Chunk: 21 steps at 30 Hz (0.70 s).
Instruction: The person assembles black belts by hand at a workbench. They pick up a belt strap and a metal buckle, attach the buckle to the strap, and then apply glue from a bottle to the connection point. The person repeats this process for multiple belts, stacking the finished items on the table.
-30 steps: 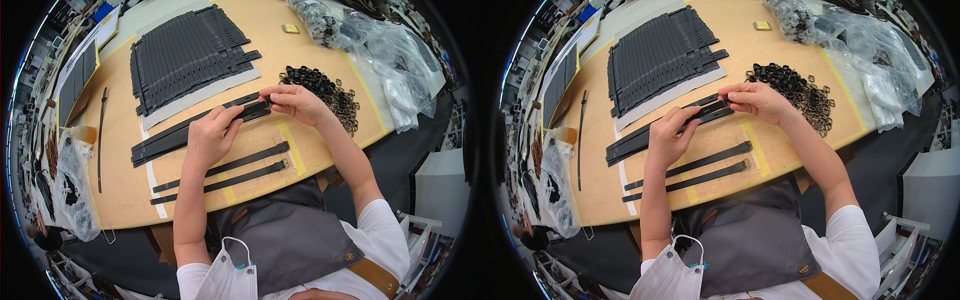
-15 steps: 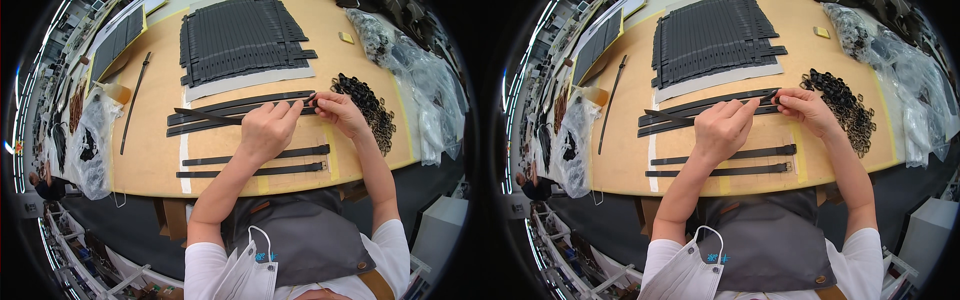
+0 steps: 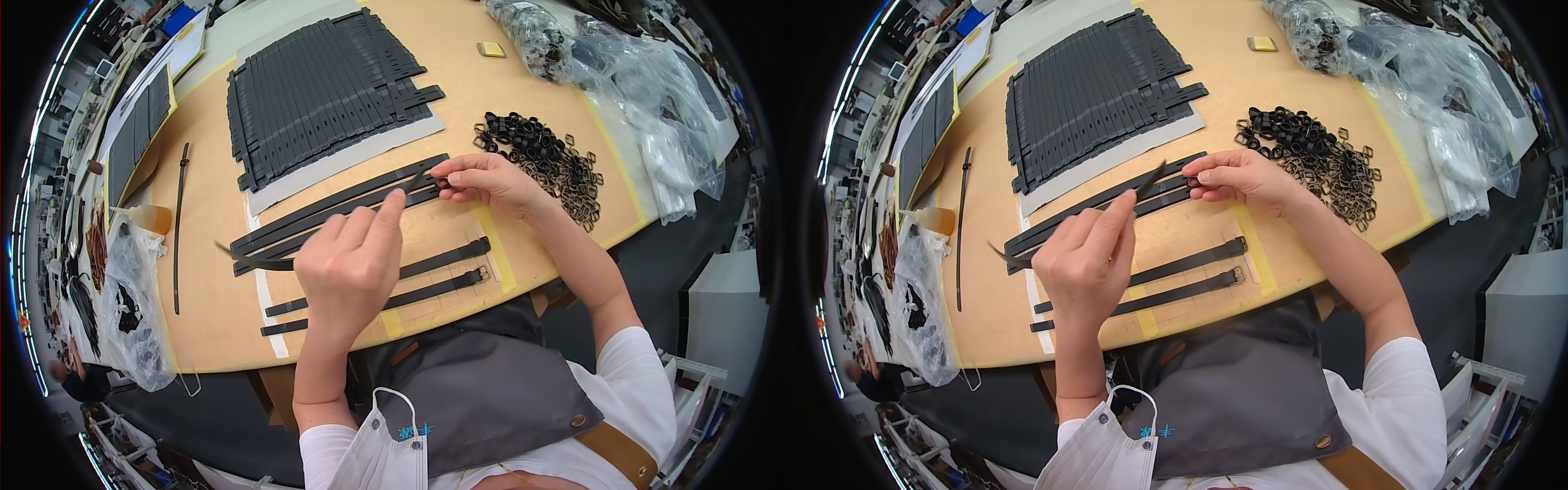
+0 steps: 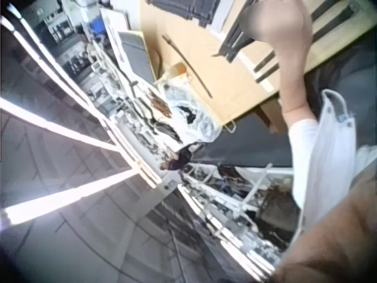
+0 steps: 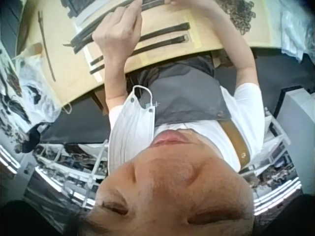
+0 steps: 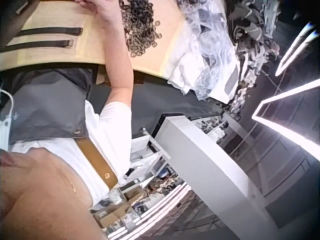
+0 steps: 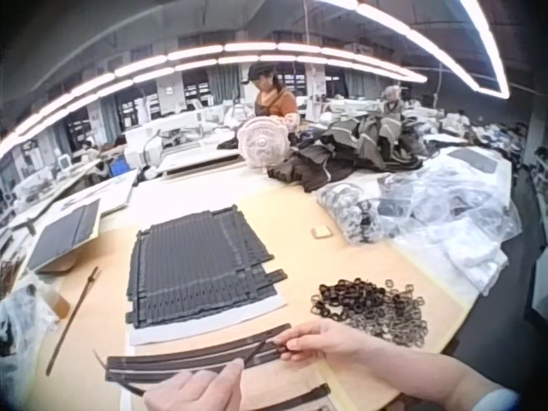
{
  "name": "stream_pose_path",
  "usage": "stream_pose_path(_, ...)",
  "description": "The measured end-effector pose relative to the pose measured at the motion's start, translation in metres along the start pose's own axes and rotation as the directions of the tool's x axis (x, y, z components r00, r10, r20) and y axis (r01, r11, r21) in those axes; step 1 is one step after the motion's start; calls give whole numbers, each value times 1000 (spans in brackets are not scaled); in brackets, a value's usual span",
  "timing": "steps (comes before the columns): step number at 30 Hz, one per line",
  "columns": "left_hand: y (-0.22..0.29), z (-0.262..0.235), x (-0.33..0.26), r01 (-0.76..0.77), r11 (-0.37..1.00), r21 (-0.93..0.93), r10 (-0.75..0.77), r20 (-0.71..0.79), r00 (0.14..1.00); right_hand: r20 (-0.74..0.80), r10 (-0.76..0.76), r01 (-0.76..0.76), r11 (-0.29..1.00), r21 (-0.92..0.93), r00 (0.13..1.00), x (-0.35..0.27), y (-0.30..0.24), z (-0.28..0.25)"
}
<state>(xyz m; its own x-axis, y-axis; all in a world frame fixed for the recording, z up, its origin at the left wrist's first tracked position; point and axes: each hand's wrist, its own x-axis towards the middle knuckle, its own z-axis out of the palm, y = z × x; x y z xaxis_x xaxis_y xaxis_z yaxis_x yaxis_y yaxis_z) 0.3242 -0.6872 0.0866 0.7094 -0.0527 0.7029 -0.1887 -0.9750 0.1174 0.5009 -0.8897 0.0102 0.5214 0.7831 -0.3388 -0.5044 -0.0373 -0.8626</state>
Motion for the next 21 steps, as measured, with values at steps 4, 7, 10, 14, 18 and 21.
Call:
stream_pose_path(4,11,-1,4,158,955,-252,-97,239,966,72,-24,19,997,70,997,-1,1,-1)
stream_pose_path(7,1,17,-3,233,937,-261,-150,301,942,122,-22,8,993,117,992,-2,0,-3)
stream_pose_path(10,-8,30,-9,292,902,-318,-190,315,930,162,-28,8,992,122,986,-2,-1,-5)
stream_pose_path(14,-11,39,-14,330,880,-342,-224,314,923,174,-42,26,995,98,984,-4,-3,-5)
stream_pose_path(18,-10,42,-16,346,869,-353,-247,297,923,171,-45,28,995,96,984,-6,-3,-8)
stream_pose_path(21,-10,42,-16,349,866,-358,-248,298,922,145,-44,33,996,77,988,-8,-5,-6)
